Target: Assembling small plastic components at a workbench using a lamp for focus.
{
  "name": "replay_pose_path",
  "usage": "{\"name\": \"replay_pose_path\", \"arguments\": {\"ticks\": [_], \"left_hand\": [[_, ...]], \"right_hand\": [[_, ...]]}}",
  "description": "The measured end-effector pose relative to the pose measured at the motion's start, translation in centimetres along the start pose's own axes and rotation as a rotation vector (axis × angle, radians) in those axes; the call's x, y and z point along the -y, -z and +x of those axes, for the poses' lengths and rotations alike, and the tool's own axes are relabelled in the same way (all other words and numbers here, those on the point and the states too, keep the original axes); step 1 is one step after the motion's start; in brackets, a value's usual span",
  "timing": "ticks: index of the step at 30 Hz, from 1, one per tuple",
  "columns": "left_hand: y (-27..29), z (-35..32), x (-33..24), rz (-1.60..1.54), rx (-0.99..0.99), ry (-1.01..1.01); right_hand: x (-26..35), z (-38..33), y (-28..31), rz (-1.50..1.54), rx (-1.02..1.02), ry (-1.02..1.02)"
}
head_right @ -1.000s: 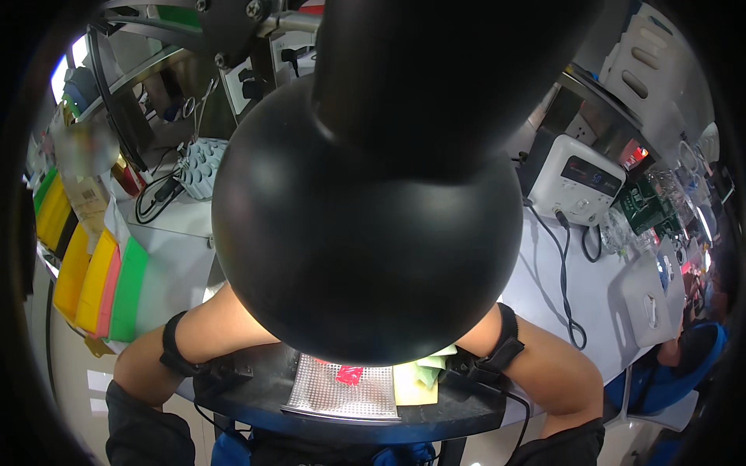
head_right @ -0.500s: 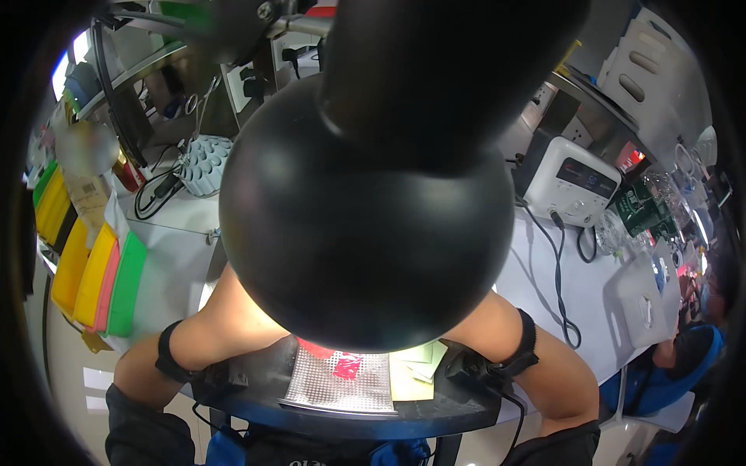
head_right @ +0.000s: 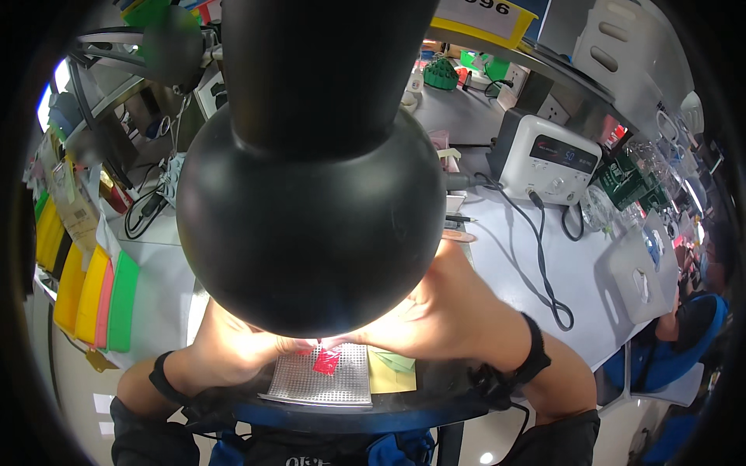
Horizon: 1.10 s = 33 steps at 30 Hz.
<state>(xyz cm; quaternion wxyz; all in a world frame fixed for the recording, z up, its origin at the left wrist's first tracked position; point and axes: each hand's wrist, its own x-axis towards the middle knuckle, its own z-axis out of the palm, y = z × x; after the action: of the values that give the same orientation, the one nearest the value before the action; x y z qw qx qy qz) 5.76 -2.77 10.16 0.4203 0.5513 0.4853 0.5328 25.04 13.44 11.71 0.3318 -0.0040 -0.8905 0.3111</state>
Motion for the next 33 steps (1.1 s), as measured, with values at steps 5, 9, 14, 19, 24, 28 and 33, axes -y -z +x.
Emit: {"name": "replay_pose_path", "arguments": {"ticks": [5,9,14,19,24,28,33], "left_hand": [[-0.7,-1.3,0.2,-0.292,0.032,0.106],[-1.1,-2.0,0.7,-0.258,-0.003,0.029],[-1.7,-2.2,1.3,-0.161,-0.068,-0.082],[-1.7,-2.0,1.4,-0.036,-0.065,-0.138],[-2.0,-1.9,1.4,-0.082,-0.062,-0.147],[-2.0,-2.0,1.6,-0.068,-0.055,-0.137],[-1.9,-2.6,1.3,-0.320,-0.035,0.073]], "right_hand": [[-3.6,0.3,3.7,-0.069,0.069,-0.099],[-3.5,-1.2,4.7,-0.210,0.421,-0.426],[-1.6,-1.4,3.2,-0.242,0.355,-0.344],[-0.3,-1.1,3.7,-0.070,0.485,-0.553],[-1.7,-2.6,3.2,-0.241,0.627,-0.459],[-1.7,-2.0,2.7,-0.066,0.597,-0.414],[-3.1,0.1,4.3,-0.160,0.409,-0.297]]}}
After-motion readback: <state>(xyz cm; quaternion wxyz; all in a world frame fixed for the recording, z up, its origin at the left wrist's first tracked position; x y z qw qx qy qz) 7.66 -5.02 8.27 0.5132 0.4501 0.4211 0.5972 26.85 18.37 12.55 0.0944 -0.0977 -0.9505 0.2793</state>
